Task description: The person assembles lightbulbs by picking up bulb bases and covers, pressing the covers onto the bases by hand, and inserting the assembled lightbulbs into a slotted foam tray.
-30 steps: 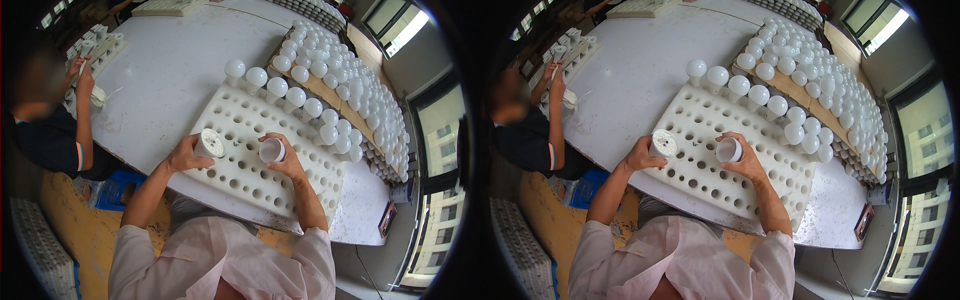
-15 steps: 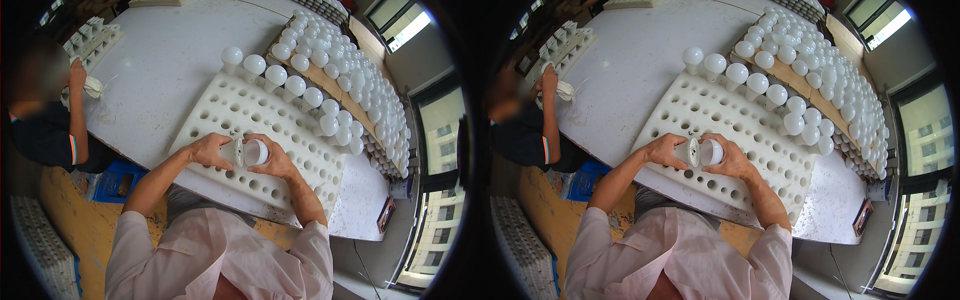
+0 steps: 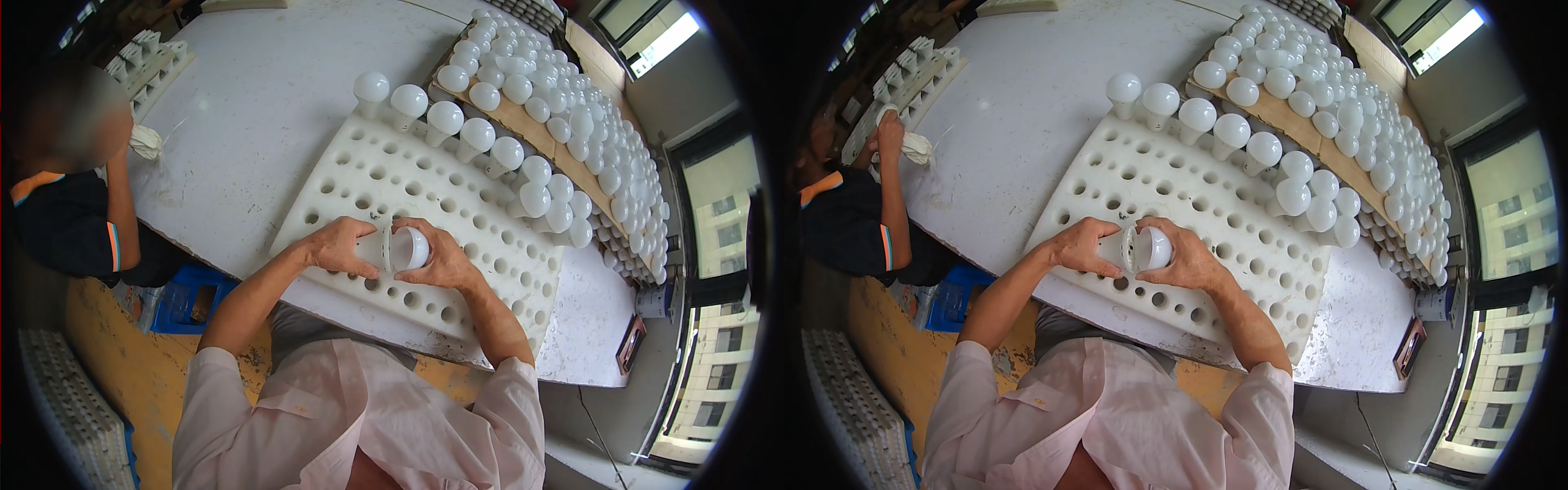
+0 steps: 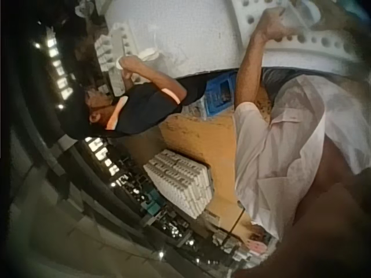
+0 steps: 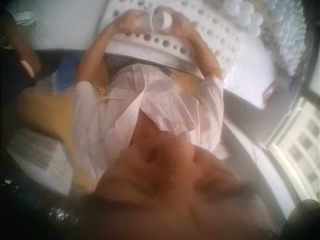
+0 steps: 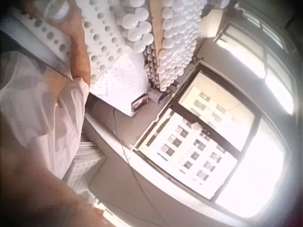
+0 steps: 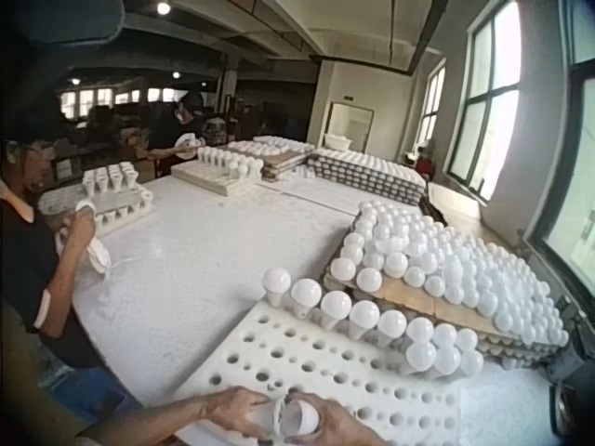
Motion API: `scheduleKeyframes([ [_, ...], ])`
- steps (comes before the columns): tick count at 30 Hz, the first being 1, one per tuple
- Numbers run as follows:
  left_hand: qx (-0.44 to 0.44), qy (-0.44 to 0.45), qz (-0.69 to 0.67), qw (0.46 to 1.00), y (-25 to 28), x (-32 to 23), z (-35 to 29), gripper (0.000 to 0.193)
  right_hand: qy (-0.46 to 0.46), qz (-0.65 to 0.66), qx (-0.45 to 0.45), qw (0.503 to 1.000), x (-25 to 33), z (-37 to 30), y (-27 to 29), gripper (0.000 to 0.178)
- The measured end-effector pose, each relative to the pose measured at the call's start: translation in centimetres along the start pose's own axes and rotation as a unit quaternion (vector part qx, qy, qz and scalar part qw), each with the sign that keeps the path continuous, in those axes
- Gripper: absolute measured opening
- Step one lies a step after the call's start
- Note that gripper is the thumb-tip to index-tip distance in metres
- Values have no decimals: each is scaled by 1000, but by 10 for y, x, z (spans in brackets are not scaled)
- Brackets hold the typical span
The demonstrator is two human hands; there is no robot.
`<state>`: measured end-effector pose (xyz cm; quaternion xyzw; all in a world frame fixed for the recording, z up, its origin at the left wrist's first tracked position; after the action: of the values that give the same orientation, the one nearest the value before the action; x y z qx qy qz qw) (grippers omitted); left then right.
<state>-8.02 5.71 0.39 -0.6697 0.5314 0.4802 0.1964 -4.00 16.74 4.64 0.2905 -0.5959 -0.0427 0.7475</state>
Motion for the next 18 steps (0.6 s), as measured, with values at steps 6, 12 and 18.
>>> scheduleKeyframes([
  [6,-26,-26,34,999,2,-9,-2,41,1,-110,23,994,15,4,-10,85],
  [12,-27,-41,-7,999,1,-8,-1,45,23,-127,45,991,16,3,-19,83],
  [18,-50,-56,14,997,-1,-8,2,59,194,-188,-59,961,52,5,-16,77],
])
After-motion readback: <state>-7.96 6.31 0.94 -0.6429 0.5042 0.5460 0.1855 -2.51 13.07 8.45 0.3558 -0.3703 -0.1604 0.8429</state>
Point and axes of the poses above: each hand's wrist, its own z-axis towards the middle knuckle, its own y-axis out of the back of the hand, x = y × z, the point moved 10 cm from there along z, towards the middle knuckle, and after that the axes turned 8 degrees about y, right-handed, at the moved point
